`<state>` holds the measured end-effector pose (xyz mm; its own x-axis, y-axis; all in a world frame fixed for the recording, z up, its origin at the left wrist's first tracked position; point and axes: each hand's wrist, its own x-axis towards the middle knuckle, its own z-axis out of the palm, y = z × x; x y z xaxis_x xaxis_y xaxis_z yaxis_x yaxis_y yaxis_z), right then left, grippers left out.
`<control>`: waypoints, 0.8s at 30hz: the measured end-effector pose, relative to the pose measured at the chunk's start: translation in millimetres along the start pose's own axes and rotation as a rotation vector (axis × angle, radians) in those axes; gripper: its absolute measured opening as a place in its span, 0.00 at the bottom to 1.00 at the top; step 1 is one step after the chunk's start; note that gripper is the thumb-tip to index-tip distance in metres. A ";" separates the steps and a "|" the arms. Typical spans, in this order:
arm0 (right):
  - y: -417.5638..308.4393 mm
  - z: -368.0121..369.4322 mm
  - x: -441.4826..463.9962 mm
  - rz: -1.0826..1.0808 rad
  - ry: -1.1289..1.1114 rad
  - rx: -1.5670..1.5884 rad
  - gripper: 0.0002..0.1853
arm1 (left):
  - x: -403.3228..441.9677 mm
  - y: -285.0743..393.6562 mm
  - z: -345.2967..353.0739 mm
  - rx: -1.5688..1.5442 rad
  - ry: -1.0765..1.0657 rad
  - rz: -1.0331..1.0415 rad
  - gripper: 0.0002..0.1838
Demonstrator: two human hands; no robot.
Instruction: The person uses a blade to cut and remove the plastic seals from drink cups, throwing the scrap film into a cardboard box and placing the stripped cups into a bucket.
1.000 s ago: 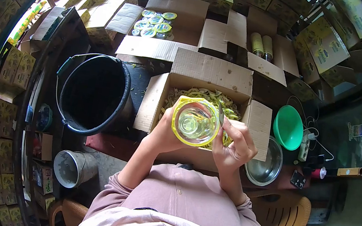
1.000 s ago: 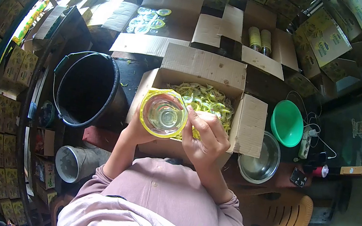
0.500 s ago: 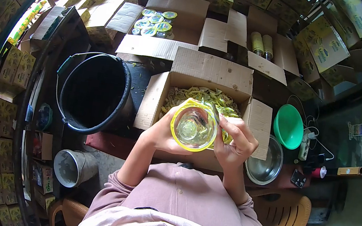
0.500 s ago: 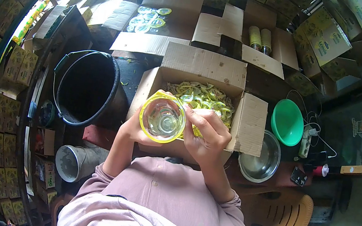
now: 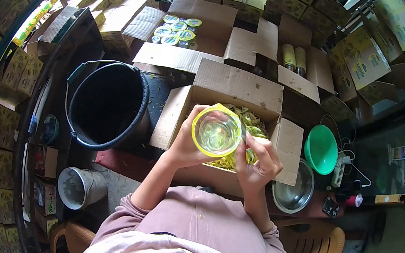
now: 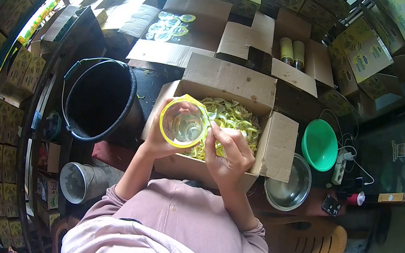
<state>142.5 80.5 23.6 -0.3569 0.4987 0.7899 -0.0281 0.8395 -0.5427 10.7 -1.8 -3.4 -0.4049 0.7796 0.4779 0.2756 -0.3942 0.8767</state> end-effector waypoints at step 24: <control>6.1 0.5 5.8 0.009 -0.026 0.048 0.15 | 1.3 6.1 3.6 0.104 -0.049 0.099 0.34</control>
<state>139.8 88.4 24.7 -0.3818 0.4997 0.7775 -0.0690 0.8235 -0.5631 15.0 -1.4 2.4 -0.3291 0.7632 0.5560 0.4022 -0.4194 0.8138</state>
